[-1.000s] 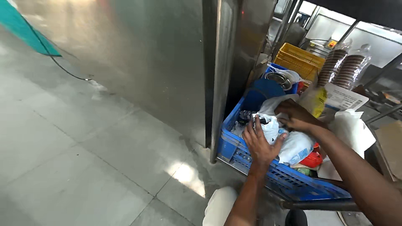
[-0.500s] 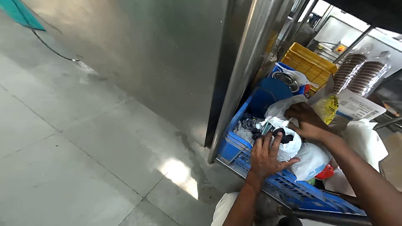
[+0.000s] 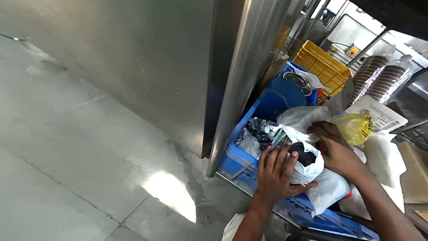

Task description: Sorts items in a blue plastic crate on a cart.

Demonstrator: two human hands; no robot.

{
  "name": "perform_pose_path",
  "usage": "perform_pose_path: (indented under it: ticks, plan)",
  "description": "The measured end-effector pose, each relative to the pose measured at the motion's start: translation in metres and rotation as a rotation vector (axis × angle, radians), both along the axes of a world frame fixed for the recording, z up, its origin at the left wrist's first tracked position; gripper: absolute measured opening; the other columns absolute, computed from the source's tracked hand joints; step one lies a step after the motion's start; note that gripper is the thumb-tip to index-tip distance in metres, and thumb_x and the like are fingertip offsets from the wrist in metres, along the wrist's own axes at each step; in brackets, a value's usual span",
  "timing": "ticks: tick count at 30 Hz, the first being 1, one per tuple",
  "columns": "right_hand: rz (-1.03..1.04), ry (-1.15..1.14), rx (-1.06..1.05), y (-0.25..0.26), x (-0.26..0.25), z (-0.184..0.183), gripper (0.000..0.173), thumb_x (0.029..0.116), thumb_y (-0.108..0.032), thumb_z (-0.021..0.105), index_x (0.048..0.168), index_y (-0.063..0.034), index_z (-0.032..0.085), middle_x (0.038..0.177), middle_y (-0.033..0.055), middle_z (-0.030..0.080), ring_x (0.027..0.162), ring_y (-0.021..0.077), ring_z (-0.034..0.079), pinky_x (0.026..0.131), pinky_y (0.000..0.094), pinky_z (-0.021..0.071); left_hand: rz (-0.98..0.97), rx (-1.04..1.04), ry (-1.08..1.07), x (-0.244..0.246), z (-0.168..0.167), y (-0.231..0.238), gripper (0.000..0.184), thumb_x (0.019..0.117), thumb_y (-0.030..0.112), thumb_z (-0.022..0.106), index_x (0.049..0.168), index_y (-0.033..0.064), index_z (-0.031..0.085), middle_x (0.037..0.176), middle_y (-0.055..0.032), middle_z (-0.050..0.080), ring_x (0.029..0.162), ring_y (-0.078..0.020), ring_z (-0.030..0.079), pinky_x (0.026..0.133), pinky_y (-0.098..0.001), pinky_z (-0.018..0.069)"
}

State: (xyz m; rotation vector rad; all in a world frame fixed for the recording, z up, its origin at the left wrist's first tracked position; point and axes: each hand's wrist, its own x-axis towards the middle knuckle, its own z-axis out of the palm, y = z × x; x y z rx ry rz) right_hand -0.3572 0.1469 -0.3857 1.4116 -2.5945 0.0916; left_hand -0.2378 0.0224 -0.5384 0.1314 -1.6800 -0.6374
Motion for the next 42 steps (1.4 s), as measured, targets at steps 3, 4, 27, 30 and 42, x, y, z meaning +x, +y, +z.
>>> perform_pose_path:
  ticks: [3,4,27,30,42]
  plan:
    - [-0.031,0.01,-0.037,-0.002,0.001,0.0,0.038,0.0947,-0.034,0.062,0.122,-0.0088,0.069,0.133,0.0142,0.061,0.132,0.0352,0.052,0.109,0.0555,0.0437,0.005,-0.026,0.037,-0.002,-0.001,-0.001,0.097,0.0752,0.082,0.065,0.148,0.0208,0.045,0.152,-0.0115,0.048,0.138,-0.0261,0.048,0.115,-0.0443,0.0385]
    - [-0.042,0.007,-0.045,-0.002,0.002,0.001,0.036,0.096,-0.033,0.062,0.121,-0.0075,0.068,0.132,0.0156,0.062,0.131,0.0369,0.053,0.108,0.057,0.0437,-0.007,-0.024,0.043,-0.001,-0.001,-0.001,0.096,0.0756,0.081,0.066,0.146,0.0203,0.047,0.15,-0.013,0.05,0.136,-0.0273,0.05,0.114,-0.044,0.0395]
    - [-0.035,0.033,-0.044,-0.013,0.003,-0.007,0.04,0.0938,-0.031,0.062,0.121,-0.0033,0.065,0.134,0.0238,0.058,0.133,0.0457,0.049,0.109,0.063,0.0387,0.0,-0.024,-0.098,0.014,0.009,-0.004,0.1,0.0746,0.078,0.069,0.144,0.0087,0.05,0.142,-0.0231,0.054,0.13,-0.0369,0.053,0.111,-0.0488,0.0406]
    - [-0.032,0.048,-0.055,-0.017,-0.001,-0.009,0.037,0.0917,-0.03,0.065,0.117,-0.0039,0.067,0.129,0.024,0.061,0.129,0.0463,0.051,0.107,0.0619,0.0402,0.019,-0.027,-0.118,0.011,0.009,-0.006,0.101,0.0733,0.082,0.068,0.144,0.0112,0.052,0.139,-0.0194,0.058,0.126,-0.0329,0.057,0.109,-0.0466,0.0436]
    - [0.069,-0.025,-0.061,-0.004,-0.008,0.003,0.026,0.0944,-0.018,0.065,0.118,-0.0082,0.068,0.13,0.0174,0.062,0.132,0.0393,0.05,0.112,0.0531,0.0401,-0.693,-0.224,-0.903,0.038,0.095,-0.144,0.058,0.1086,0.053,0.03,0.134,0.017,0.068,0.12,-0.0079,0.073,0.115,-0.0226,0.069,0.102,-0.056,0.0501]
